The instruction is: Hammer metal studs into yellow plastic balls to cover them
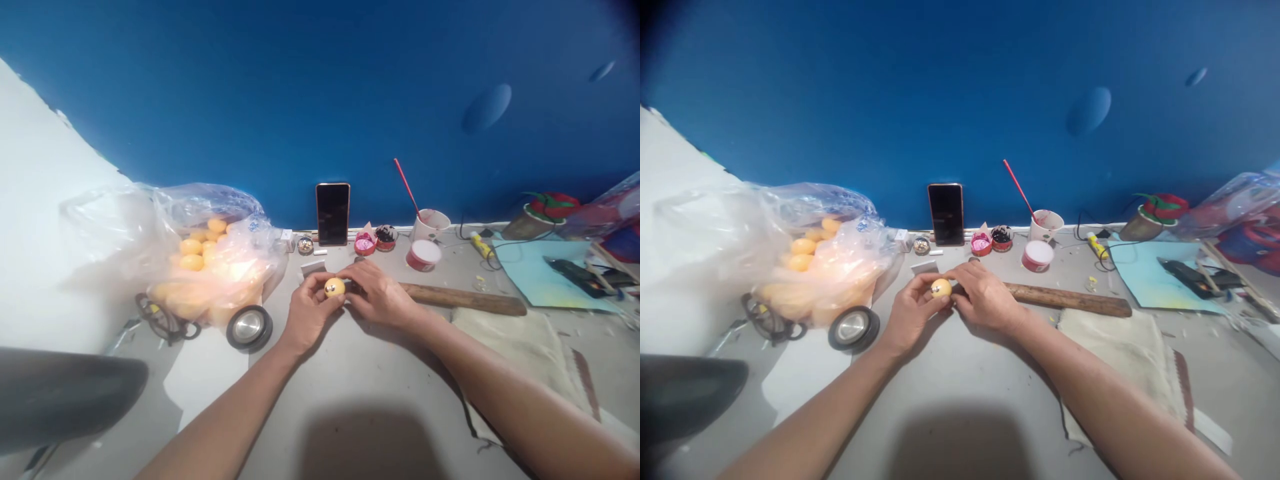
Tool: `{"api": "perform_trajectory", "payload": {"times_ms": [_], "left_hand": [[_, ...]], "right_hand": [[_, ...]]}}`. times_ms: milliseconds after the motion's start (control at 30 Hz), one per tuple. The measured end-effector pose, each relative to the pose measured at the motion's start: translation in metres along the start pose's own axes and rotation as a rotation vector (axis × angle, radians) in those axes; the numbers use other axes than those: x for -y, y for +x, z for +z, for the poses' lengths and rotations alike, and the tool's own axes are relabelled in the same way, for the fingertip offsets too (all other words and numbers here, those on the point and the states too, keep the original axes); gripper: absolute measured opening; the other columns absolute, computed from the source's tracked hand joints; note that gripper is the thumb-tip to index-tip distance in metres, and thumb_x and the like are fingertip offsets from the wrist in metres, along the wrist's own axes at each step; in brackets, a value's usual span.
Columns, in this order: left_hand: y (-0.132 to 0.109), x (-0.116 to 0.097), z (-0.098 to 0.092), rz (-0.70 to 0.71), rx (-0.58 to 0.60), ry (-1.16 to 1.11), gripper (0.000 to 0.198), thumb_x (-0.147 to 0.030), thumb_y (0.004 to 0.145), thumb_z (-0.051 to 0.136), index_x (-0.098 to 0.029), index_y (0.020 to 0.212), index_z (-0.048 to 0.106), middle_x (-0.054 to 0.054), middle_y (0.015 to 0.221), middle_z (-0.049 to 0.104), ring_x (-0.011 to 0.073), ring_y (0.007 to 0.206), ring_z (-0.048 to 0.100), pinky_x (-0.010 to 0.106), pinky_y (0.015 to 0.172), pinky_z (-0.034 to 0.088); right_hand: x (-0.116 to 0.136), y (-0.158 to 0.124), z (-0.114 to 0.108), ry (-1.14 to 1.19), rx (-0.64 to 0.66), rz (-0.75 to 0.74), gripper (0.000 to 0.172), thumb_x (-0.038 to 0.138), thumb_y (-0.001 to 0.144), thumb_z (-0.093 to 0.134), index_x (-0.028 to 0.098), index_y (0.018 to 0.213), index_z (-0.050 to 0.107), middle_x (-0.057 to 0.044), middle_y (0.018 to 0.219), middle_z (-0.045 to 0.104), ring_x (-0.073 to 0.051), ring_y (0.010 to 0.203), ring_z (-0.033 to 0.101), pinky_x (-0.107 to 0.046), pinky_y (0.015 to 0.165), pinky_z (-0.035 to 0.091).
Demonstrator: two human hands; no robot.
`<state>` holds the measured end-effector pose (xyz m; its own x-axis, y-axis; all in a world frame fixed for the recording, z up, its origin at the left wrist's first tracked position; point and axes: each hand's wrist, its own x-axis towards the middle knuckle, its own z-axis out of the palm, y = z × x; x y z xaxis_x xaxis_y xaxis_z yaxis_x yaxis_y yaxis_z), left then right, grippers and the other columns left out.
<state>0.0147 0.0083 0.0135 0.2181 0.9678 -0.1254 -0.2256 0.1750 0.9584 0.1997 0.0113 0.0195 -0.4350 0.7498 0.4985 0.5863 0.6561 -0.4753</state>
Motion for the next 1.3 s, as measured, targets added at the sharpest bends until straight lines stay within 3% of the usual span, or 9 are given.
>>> {"api": "perform_trajectory", "payload": {"times_ms": [200,467,633,800,1067,1167,1300], "left_hand": [[0.001,0.001,-0.002,-0.006,0.065,0.015,0.046,-0.030,0.070,0.086,-0.016,0.108,0.063,0.003,0.087,0.069,0.0149,0.070,0.065,0.031,0.066,0.056],[-0.004,0.003,-0.003,0.038,0.191,0.202,0.032,-0.033,0.079,0.080,-0.016,0.103,0.067,0.005,0.094,0.068,0.0167,0.085,0.063,0.028,0.074,0.054],[-0.005,0.003,-0.003,0.037,0.164,0.149,0.031,-0.031,0.081,0.077,-0.018,0.105,0.061,0.002,0.089,0.065,0.0151,0.079,0.061,0.028,0.072,0.051],[-0.009,-0.003,0.000,0.062,0.161,0.194,0.025,-0.024,0.076,0.075,-0.019,0.095,0.059,-0.001,0.082,0.060,0.0134,0.074,0.056,0.026,0.069,0.045],[-0.013,-0.004,-0.004,0.057,0.382,0.362,0.020,-0.021,0.073,0.070,-0.018,0.092,0.063,0.000,0.081,0.059,0.0134,0.072,0.051,0.026,0.066,0.039],[-0.014,-0.004,-0.002,0.015,0.380,0.425,0.017,-0.019,0.073,0.068,-0.018,0.090,0.063,0.001,0.080,0.060,0.0135,0.070,0.050,0.025,0.062,0.038],[-0.017,-0.004,0.002,-0.041,0.352,0.417,0.023,-0.018,0.071,0.068,-0.016,0.093,0.068,0.004,0.085,0.066,0.0160,0.072,0.054,0.026,0.061,0.039]], "right_hand": [[-0.014,-0.002,0.003,-0.050,-0.096,0.050,0.022,0.011,0.090,0.057,0.017,0.107,0.068,-0.012,0.105,0.073,-0.027,0.101,0.063,-0.042,0.091,0.050],[-0.009,0.000,0.002,-0.043,-0.022,0.056,0.016,0.012,0.093,0.055,0.018,0.092,0.070,-0.009,0.094,0.073,-0.024,0.092,0.062,-0.039,0.088,0.049],[-0.010,0.000,0.002,-0.053,-0.018,0.051,0.017,0.013,0.093,0.055,0.018,0.093,0.072,-0.010,0.094,0.073,-0.024,0.092,0.062,-0.039,0.088,0.049],[-0.012,-0.001,0.004,-0.044,-0.020,0.030,0.016,0.012,0.093,0.056,0.017,0.094,0.072,-0.009,0.094,0.073,-0.023,0.092,0.062,-0.037,0.087,0.049],[-0.015,0.006,-0.007,-0.035,-0.049,0.078,0.018,0.017,0.096,0.058,0.019,0.089,0.075,-0.007,0.087,0.075,-0.020,0.085,0.066,-0.033,0.081,0.050],[-0.006,0.022,-0.016,-0.038,0.015,0.124,0.017,0.020,0.097,0.060,0.021,0.092,0.076,-0.005,0.090,0.077,-0.017,0.083,0.068,-0.028,0.077,0.049],[0.019,0.055,-0.013,-0.246,0.335,0.098,0.019,0.025,0.098,0.062,0.021,0.087,0.076,-0.004,0.088,0.077,-0.018,0.083,0.069,-0.026,0.069,0.045]]}}
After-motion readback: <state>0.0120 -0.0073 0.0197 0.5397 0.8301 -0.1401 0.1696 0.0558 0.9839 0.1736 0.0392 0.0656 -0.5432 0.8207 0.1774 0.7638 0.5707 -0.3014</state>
